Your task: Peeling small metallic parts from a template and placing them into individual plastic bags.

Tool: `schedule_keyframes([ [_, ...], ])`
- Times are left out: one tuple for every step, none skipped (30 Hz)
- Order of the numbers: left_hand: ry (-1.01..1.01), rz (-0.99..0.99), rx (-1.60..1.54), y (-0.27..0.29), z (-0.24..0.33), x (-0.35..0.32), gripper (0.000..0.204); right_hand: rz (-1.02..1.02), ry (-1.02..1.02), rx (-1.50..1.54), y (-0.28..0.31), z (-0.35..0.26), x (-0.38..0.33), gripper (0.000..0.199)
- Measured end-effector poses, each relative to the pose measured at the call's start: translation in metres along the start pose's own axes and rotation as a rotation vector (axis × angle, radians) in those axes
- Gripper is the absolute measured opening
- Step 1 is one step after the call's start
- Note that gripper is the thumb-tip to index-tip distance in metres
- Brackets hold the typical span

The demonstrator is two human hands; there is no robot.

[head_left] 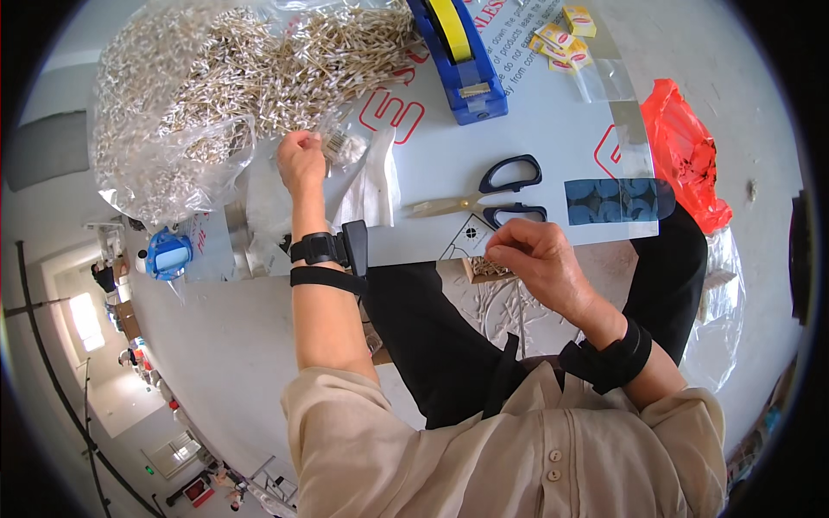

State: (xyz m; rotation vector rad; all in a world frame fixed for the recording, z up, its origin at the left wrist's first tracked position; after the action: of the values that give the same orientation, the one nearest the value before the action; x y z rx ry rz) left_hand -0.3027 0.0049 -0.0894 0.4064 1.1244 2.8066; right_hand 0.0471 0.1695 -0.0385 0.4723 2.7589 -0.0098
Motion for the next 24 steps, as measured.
schedule_keyframes([
  [-0.031, -0.021, 0.027, -0.002, -0.002, 0.0, 0.016, 0.0, 0.001, -0.001, -0.002, -0.002, 0.003, 0.009],
  [-0.062, -0.046, 0.053, -0.005, 0.0, -0.001, 0.011, 0.005, 0.031, -0.023, -0.004, -0.004, 0.006, 0.009],
  [-0.063, -0.048, 0.051, -0.006, 0.002, 0.0, 0.011, 0.01, 0.061, -0.044, -0.005, -0.005, 0.008, 0.01],
  [0.04, -0.114, 0.068, -0.007, 0.002, 0.001, 0.012, 0.011, 0.06, -0.045, -0.007, -0.005, 0.011, 0.01],
  [0.143, -0.177, 0.087, -0.008, 0.0, 0.001, 0.013, 0.006, 0.07, -0.029, -0.009, -0.006, 0.013, 0.01],
  [0.143, -0.174, 0.088, -0.005, 0.0, 0.001, 0.013, -0.002, 0.081, -0.013, -0.012, -0.007, 0.015, 0.011],
  [0.116, -0.161, 0.094, 0.001, 0.0, 0.002, 0.013, -0.006, 0.084, -0.013, -0.014, -0.009, 0.016, 0.011],
  [0.089, -0.145, 0.102, 0.007, -0.002, 0.002, 0.013, -0.027, 0.077, -0.015, -0.017, -0.012, 0.018, 0.012],
  [0.089, -0.154, 0.096, 0.006, 0.009, -0.002, 0.013, -0.032, 0.057, -0.022, -0.016, -0.012, 0.02, 0.012],
  [0.143, -0.151, -0.05, 0.008, 0.018, -0.007, 0.011, -0.026, 0.052, -0.026, -0.015, -0.012, 0.022, 0.012],
  [0.196, -0.147, -0.194, 0.013, 0.034, -0.014, 0.009, 0.006, 0.064, -0.007, -0.014, -0.013, 0.023, 0.013],
  [0.194, -0.148, -0.195, 0.019, 0.047, -0.02, 0.009, 0.033, 0.081, 0.015, -0.014, -0.016, 0.026, 0.014],
  [0.196, -0.168, -0.348, 0.025, 0.061, -0.028, 0.007, 0.034, 0.082, 0.016, -0.014, -0.019, 0.029, 0.014],
  [0.197, -0.189, -0.503, 0.029, 0.074, -0.037, 0.005, 0.044, 0.115, 0.03, -0.013, -0.024, 0.032, 0.015],
  [0.197, -0.194, -0.506, 0.032, 0.087, -0.048, 0.005, 0.058, 0.147, 0.044, -0.012, -0.028, 0.035, 0.016],
  [0.162, -0.208, -0.564, 0.034, 0.101, -0.06, 0.004, 0.065, 0.144, 0.04, -0.012, -0.032, 0.037, 0.016],
  [0.126, -0.219, -0.62, 0.038, 0.114, -0.072, 0.004, 0.075, 0.157, 0.06, -0.013, -0.038, 0.039, 0.017],
  [0.125, -0.225, -0.625, 0.038, 0.122, -0.086, 0.004, 0.087, 0.166, 0.078, -0.014, -0.042, 0.041, 0.018],
  [0.103, -0.232, -0.748, 0.038, 0.129, -0.099, 0.005, 0.183, 0.2, 0.052, -0.015, -0.042, 0.043, 0.022],
  [0.079, -0.238, -0.871, 0.04, 0.137, -0.111, 0.007, 0.193, 0.198, 0.049, -0.016, -0.043, 0.044, 0.022],
  [0.082, -0.248, -0.877, 0.04, 0.142, -0.123, 0.007, 0.301, 0.148, 0.064, -0.014, -0.041, 0.046, 0.025],
  [0.093, -0.264, -0.982, 0.04, 0.147, -0.134, 0.011, 0.412, 0.098, 0.078, -0.01, -0.038, 0.045, 0.028],
  [0.103, -0.274, -1.087, 0.042, 0.151, -0.143, 0.014, 0.355, 0.04, 0.068, -0.006, -0.036, 0.044, 0.031],
  [0.105, -0.281, -1.091, 0.043, 0.156, -0.15, 0.014, 0.362, 0.038, 0.066, 0.0, -0.034, 0.041, 0.031],
])
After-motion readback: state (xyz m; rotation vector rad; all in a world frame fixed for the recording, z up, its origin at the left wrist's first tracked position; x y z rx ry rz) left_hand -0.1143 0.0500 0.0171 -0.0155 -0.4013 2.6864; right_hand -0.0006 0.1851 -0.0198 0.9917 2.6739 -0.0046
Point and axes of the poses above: each hand's wrist, its own x-axis towards the middle knuckle, its own y-axis out of the back of the hand, z = x × y, the point moved 2 cm from there along x, towards the middle knuckle, and after that the axes turned 11 degrees about -x, right-handed, at the moved point
